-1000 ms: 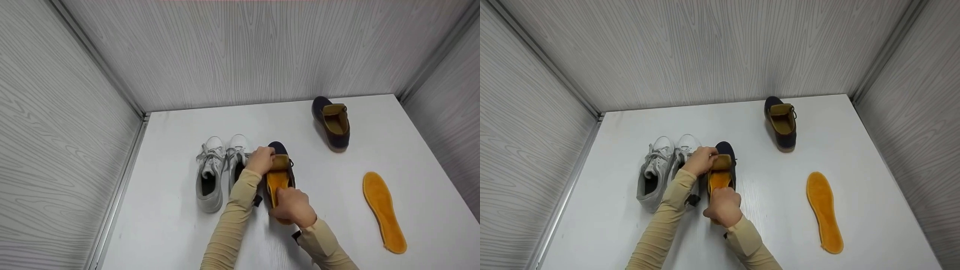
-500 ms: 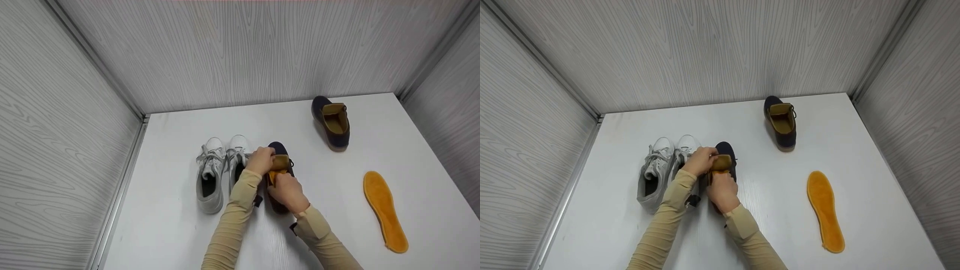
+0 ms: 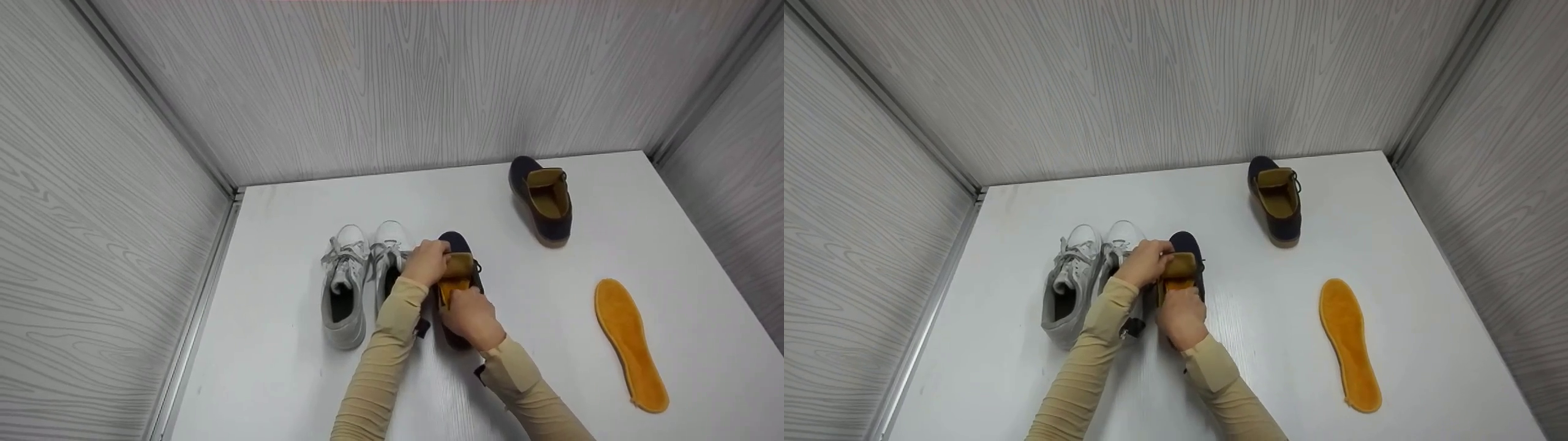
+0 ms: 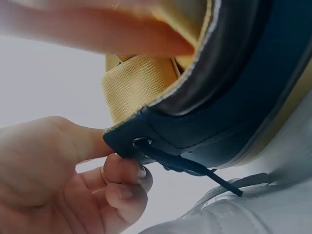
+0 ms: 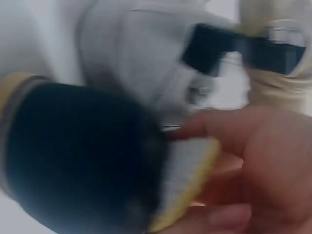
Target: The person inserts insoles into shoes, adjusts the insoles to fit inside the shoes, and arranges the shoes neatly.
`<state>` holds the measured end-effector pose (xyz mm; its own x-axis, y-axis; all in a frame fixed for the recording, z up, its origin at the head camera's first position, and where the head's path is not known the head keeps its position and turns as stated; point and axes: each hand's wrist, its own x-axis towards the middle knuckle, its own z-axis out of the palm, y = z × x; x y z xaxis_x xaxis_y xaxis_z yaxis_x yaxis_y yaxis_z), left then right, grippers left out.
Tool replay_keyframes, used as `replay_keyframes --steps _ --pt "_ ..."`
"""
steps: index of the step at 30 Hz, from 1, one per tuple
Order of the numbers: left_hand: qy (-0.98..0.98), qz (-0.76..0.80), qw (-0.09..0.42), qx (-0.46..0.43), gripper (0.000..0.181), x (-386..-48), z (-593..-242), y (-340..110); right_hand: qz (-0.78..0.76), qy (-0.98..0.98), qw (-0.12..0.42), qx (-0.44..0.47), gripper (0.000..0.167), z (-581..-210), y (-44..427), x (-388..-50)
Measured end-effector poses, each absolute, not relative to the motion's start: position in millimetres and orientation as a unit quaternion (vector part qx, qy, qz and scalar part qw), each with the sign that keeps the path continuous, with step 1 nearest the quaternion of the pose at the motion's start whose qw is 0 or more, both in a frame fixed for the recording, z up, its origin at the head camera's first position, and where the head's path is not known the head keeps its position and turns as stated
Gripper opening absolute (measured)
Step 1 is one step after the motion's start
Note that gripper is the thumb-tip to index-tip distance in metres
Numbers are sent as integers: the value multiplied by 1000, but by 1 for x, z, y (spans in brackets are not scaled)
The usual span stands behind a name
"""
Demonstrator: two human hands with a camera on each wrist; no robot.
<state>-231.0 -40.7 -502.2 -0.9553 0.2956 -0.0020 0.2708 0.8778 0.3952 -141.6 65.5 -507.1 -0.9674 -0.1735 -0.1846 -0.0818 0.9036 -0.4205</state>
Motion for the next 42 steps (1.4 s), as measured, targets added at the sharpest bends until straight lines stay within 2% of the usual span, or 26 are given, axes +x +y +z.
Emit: replay_keyframes --steps 5,9,14,17,22,25,31,35,38,42 --pt "969 191 29 151 11 -231 -501 -40 -201 975 32 -85 25 -531 65 -153" --pt "970 187 31 150 11 -230 -501 -40 -198 975 57 -88 25 -533 67 -154" --pt "972 182 28 143 10 -230 -501 -40 -203 970 87 -99 24 -519 70 -148" --pt "974 177 20 143 10 -227 -500 -38 -234 964 80 -101 23 -506 78 -145" --pt "975 174 -10 136 9 -213 -497 -36 -290 954 58 -45 35 -487 106 -152" --pt "977 179 -43 108 18 -198 -498 -34 -288 955 70 -9 35 -488 121 -159" --pt "975 203 -92 9 39 -165 -511 -21 -277 951 138 5 31 -511 127 -167" --pt "972 201 -118 -20 52 -147 -525 -13 -278 950 145 8 22 -524 124 -168" --pt "972 197 -123 -28 66 -137 -537 -9 -273 950 151 12 19 -531 124 -169" --pt "969 225 -95 -44 75 -132 -548 -9 -267 949 167 10 23 -539 122 -171"
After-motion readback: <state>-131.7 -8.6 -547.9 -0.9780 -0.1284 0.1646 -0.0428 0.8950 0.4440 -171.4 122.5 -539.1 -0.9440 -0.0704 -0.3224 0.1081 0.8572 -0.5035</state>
